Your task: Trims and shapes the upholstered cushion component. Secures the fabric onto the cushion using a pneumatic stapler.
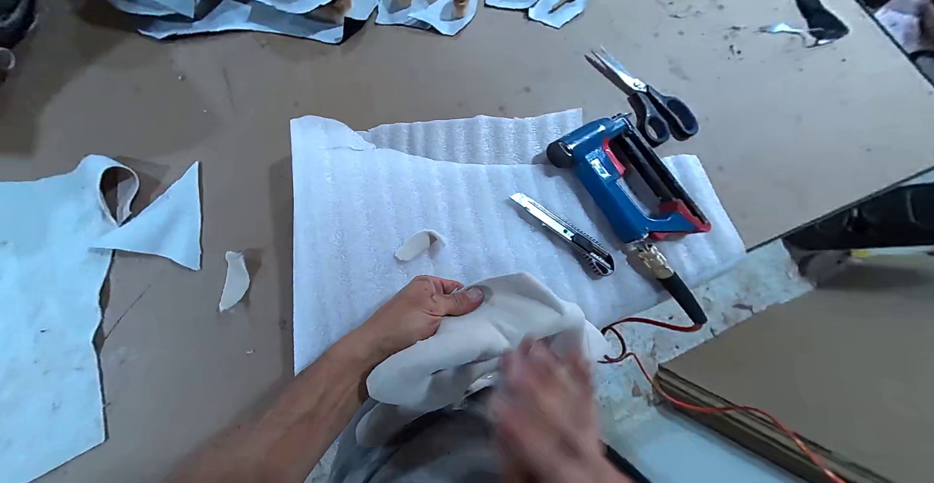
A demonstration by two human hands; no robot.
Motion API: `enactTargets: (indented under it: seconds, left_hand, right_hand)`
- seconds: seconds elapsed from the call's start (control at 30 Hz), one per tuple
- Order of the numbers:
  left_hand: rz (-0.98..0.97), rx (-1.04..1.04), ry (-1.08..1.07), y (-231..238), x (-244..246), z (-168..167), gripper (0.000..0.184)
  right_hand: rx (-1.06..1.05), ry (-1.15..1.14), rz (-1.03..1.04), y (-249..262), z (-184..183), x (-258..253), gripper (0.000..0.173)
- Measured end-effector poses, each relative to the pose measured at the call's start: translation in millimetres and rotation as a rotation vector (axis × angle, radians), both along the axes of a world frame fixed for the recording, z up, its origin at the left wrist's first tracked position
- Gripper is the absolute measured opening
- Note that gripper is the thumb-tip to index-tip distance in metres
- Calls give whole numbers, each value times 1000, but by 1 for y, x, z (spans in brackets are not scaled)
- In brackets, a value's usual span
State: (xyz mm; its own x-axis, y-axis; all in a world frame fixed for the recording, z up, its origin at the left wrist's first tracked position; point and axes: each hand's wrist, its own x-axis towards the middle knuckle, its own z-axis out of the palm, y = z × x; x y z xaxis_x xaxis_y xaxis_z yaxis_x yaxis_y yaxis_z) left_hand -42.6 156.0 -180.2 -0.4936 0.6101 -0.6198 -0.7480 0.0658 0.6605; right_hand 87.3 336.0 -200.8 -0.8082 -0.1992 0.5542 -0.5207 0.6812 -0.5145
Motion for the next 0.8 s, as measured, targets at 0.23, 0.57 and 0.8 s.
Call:
enactTargets:
  seconds: [0.23, 0.57, 0.8]
  left_hand:
    - [-23, -6, -102, 3, 1, -6, 25]
    - [46, -63, -10, 2, 18, 19, 24]
    - [-117, -43, 95, 4, 13, -7, 24]
  right_hand:
    - [185, 51, -60, -49, -39, -2, 65]
    - [-87, -211, 40, 7, 67, -64, 55]
    - [570, -721, -552, 174, 13, -158, 87]
